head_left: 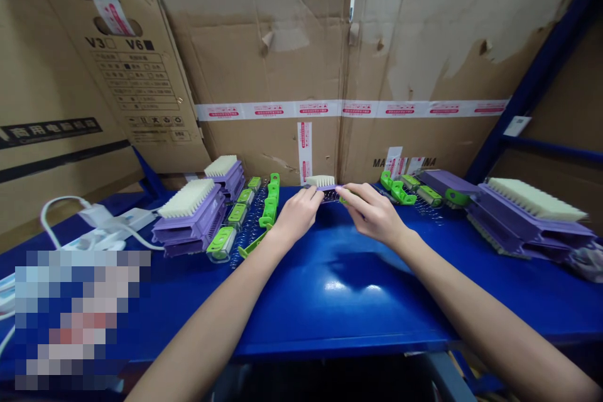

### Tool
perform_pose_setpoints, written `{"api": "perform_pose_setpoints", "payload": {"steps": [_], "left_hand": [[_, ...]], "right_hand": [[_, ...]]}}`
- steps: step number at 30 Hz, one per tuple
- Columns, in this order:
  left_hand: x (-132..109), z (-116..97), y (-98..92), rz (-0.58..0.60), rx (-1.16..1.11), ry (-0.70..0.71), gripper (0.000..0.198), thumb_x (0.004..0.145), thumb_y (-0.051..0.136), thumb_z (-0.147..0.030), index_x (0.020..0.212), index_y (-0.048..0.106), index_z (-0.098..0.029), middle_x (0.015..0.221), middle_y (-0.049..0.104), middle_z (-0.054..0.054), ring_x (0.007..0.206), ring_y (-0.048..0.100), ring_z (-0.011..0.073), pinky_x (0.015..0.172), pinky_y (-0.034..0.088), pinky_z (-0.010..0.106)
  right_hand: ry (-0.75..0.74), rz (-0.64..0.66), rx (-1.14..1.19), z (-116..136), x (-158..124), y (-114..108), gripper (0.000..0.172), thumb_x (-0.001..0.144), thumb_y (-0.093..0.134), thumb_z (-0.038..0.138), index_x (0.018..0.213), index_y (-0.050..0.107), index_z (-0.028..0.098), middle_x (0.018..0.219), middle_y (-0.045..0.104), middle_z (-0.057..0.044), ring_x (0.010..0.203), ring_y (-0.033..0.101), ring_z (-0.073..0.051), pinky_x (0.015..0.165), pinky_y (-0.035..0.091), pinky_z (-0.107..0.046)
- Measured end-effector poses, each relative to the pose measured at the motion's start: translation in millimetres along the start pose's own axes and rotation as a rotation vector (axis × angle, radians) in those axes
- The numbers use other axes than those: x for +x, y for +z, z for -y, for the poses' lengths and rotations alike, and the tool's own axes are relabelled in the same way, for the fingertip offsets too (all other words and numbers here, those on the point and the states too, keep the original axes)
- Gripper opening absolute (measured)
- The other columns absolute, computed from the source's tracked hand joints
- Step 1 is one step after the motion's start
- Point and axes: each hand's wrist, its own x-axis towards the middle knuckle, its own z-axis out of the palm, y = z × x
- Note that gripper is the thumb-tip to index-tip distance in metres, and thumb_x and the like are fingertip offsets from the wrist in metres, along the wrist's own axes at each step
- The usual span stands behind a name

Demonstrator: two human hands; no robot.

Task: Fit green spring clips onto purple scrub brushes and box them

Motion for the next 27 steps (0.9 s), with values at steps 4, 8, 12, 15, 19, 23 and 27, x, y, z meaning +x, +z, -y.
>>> {"api": "perform_pose_setpoints", "payload": {"steps": [4,8,12,15,19,23,27], "left_hand": [[-0.7,-4.2,-2.7,-0.061,-0.098,0.009,0.025,0.09,0.038,-0.008,0.11,0.052,-0.013,0.116,0.06,0.012,0.105,0.058,0.021,0.089,0.049,0.034],[-0.9,-8.1,-3.1,-0.122,-0.185,0.01,0.021,0.093,0.037,-0.013,0.109,0.05,-0.014,0.108,0.063,0.009,0.1,0.059,0.0204,0.086,0.05,0.033],[-0.8,-9.5,-2.6,-0.163,-0.241,0.01,0.019,0.094,0.037,-0.015,0.108,0.049,-0.016,0.105,0.063,0.009,0.098,0.06,0.0199,0.085,0.051,0.034],[-1.5,-8.4,-1.7,-0.179,-0.268,-0.012,0.019,0.093,0.039,-0.016,0.11,0.048,-0.016,0.105,0.063,0.009,0.098,0.06,0.0197,0.084,0.051,0.034],[-2.8,-5.8,-1.4,-0.167,-0.303,-0.034,0.021,0.093,0.039,-0.015,0.112,0.048,-0.017,0.106,0.062,0.009,0.101,0.06,0.0199,0.086,0.052,0.035],[-3.5,-3.6,-1.7,-0.179,-0.355,-0.05,0.022,0.093,0.04,-0.018,0.114,0.047,-0.017,0.108,0.061,0.009,0.104,0.059,0.0203,0.09,0.05,0.037],[-3.2,-1.6,2.3,-0.174,-0.411,-0.04,0.039,0.087,0.056,-0.024,0.122,0.042,-0.016,0.118,0.058,0.011,0.113,0.055,0.0227,0.095,0.048,0.039]], "right_hand": [[-0.06,-0.033,-0.013,5.2,3.5,4.8,0.052,0.088,0.048,0.01,0.138,0.039,0.014,0.112,0.063,-0.016,0.092,0.058,-0.023,0.077,0.052,-0.037],[0.003,-0.039,-0.05,4.2,1.5,10.3,0.049,0.088,0.052,0.016,0.136,0.042,0.017,0.108,0.066,-0.013,0.098,0.057,-0.025,0.08,0.05,-0.041],[0.064,0.0,-0.015,0.1,-2.3,12.2,0.053,0.087,0.056,0.025,0.137,0.041,0.018,0.114,0.064,-0.013,0.107,0.056,-0.027,0.087,0.048,-0.044],[0.055,0.039,0.026,-3.5,-3.6,10.8,0.059,0.085,0.058,0.027,0.139,0.037,0.017,0.123,0.059,-0.015,0.112,0.054,-0.028,0.09,0.048,-0.047],[0.053,0.105,0.041,-9.5,-5.0,11.1,0.052,0.086,0.054,0.02,0.137,0.04,0.018,0.12,0.061,-0.015,0.11,0.057,-0.027,0.088,0.05,-0.048],[0.063,0.108,0.06,-13.6,-7.9,14.2,0.043,0.089,0.052,0.019,0.131,0.047,0.019,0.118,0.062,-0.014,0.107,0.059,-0.026,0.087,0.052,-0.046],[0.071,0.073,0.087,-15.6,-10.7,16.1,0.04,0.089,0.052,0.019,0.129,0.049,0.02,0.117,0.063,-0.013,0.107,0.059,-0.024,0.088,0.053,-0.044]]}}
